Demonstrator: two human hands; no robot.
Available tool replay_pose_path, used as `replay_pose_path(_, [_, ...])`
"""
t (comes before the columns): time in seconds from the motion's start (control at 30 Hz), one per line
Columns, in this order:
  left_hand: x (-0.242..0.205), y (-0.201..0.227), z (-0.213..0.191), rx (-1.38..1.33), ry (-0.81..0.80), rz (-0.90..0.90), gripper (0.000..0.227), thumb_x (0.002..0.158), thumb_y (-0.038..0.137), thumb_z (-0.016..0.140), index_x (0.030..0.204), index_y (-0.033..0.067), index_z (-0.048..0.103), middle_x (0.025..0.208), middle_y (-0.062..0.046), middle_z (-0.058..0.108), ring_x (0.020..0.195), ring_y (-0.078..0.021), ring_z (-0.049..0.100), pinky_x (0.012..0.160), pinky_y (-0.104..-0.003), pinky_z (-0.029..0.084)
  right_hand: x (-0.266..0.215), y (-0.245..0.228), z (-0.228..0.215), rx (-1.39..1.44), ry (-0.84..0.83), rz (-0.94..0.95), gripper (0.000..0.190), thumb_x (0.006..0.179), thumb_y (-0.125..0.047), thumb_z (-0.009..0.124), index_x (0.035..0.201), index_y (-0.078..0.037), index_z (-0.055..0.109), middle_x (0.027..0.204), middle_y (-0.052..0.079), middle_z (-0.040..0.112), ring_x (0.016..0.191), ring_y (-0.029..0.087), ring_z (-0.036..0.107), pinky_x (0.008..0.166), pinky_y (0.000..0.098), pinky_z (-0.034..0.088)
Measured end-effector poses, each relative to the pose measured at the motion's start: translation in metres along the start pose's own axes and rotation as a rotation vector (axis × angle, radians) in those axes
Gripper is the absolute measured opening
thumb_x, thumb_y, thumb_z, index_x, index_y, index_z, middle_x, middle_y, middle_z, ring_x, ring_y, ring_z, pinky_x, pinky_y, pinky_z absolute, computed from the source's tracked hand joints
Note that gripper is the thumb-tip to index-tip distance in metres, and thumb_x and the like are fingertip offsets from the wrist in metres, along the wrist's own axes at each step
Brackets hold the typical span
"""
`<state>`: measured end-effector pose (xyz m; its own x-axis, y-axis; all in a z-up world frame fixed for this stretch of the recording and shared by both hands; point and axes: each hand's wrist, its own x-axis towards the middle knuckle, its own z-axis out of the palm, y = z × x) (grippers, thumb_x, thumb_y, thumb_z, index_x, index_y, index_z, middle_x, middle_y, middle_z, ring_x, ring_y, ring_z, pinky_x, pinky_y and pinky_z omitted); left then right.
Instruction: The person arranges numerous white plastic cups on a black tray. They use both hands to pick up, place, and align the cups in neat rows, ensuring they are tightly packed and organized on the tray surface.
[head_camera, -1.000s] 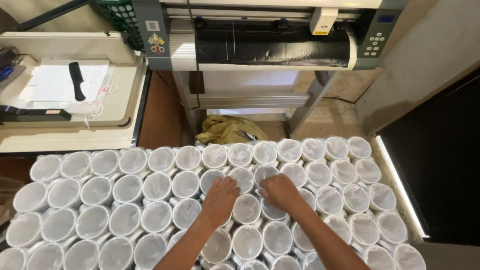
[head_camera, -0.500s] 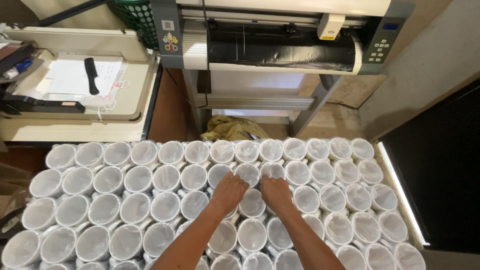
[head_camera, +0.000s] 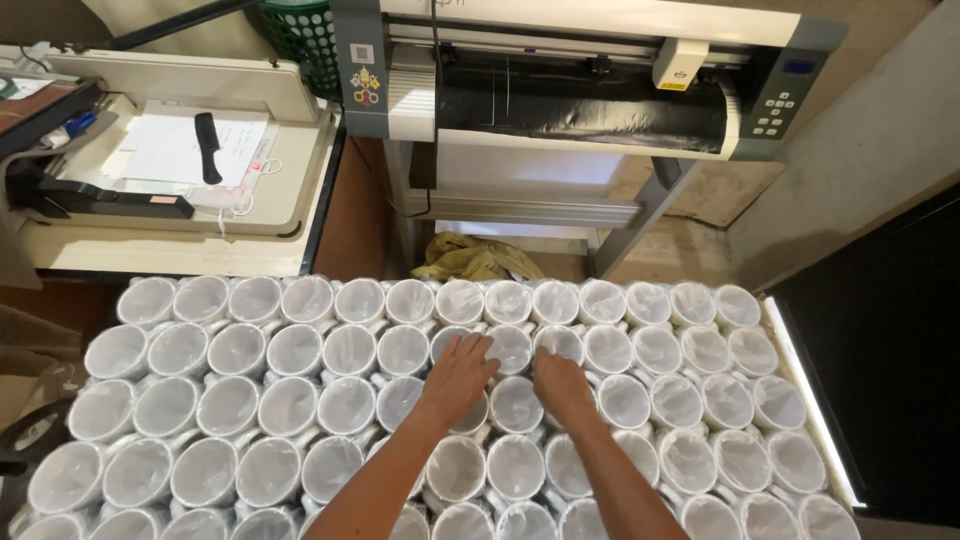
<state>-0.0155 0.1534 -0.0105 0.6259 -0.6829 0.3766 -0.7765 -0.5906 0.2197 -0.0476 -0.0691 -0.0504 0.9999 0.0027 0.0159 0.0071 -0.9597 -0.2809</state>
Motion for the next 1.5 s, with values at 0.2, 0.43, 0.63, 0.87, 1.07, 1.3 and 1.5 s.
replay_pose_path(0.2, [0.013,0.006,0.005,0.061,-0.142,0.036,0.011,0.082,0.011,0.066,0.088,0.0115,0.076,0.11,-0.009,0.066,0.116,-0.0289,0.057,0.103,-0.049,0.038,-0.004,0.004,-0.02,-0.138,-0.091,-0.082,0.008,0.087,-0.008,0.058,0.09,-0.005,0.065,0.079,0.02,0.072,0.074,0.038,0.072,0.068,0.05,0.057])
replay_pose_path(0.43, [0.024,-0.009,0.0,0.187,-0.235,0.266,0.008,0.083,0.012,0.068,0.08,0.0156,0.075,0.088,0.001,0.069,0.103,-0.0205,0.06,0.101,-0.044,0.039,-0.004,0.004,-0.007,-0.159,0.037,-0.114,0.006,0.084,-0.006,0.059,0.087,-0.004,0.064,0.073,0.02,0.071,0.068,0.036,0.072,0.063,0.0476,0.056])
replay_pose_path(0.63, [0.024,-0.015,0.002,0.09,-0.183,0.298,0.008,0.084,0.016,0.069,0.079,0.0145,0.075,0.084,0.001,0.069,0.101,-0.0197,0.058,0.097,-0.041,0.04,-0.004,0.006,-0.008,-0.1,0.048,-0.128,0.006,0.087,-0.007,0.058,0.088,-0.003,0.063,0.072,0.02,0.071,0.068,0.037,0.071,0.064,0.0485,0.056])
replay_pose_path(0.87, [0.011,-0.018,-0.023,0.029,-0.078,0.061,0.028,0.08,0.017,0.071,0.107,0.0094,0.073,0.114,-0.005,0.066,0.114,-0.0248,0.055,0.098,-0.045,0.039,-0.009,-0.025,-0.053,0.066,0.145,-0.12,0.016,0.088,-0.013,0.064,0.099,-0.001,0.068,0.088,0.022,0.073,0.082,0.04,0.07,0.072,0.0506,0.054])
replay_pose_path(1.07, [-0.049,-0.058,-0.052,0.056,-0.137,-0.343,0.035,0.086,0.007,0.064,0.12,0.0082,0.068,0.129,-0.01,0.06,0.126,-0.0286,0.051,0.104,-0.047,0.037,0.01,-0.082,-0.048,0.308,0.194,-0.449,0.021,0.084,-0.012,0.067,0.1,-0.002,0.074,0.103,0.017,0.074,0.098,0.038,0.069,0.092,0.0481,0.049])
replay_pose_path(1.3, [-0.081,-0.088,-0.061,0.098,-0.197,-0.275,0.027,0.084,0.002,0.062,0.107,0.008,0.077,0.13,-0.01,0.062,0.13,-0.0303,0.048,0.109,-0.051,0.033,0.044,-0.093,-0.018,-0.106,-0.163,-0.652,0.024,0.089,-0.005,0.053,0.074,-0.006,0.071,0.074,0.014,0.07,0.084,0.031,0.069,0.125,0.0577,0.023])
replay_pose_path(1.5, [-0.079,-0.102,-0.062,0.207,-0.254,-0.088,0.014,0.083,0.013,0.069,0.09,0.0151,0.08,0.115,-0.004,0.067,0.121,-0.0258,0.051,0.102,-0.046,0.037,0.052,-0.091,-0.004,-0.18,-0.264,-0.629,0.026,0.09,-0.004,0.052,0.071,-0.008,0.069,0.07,0.015,0.067,0.078,0.031,0.069,0.13,0.0492,0.026])
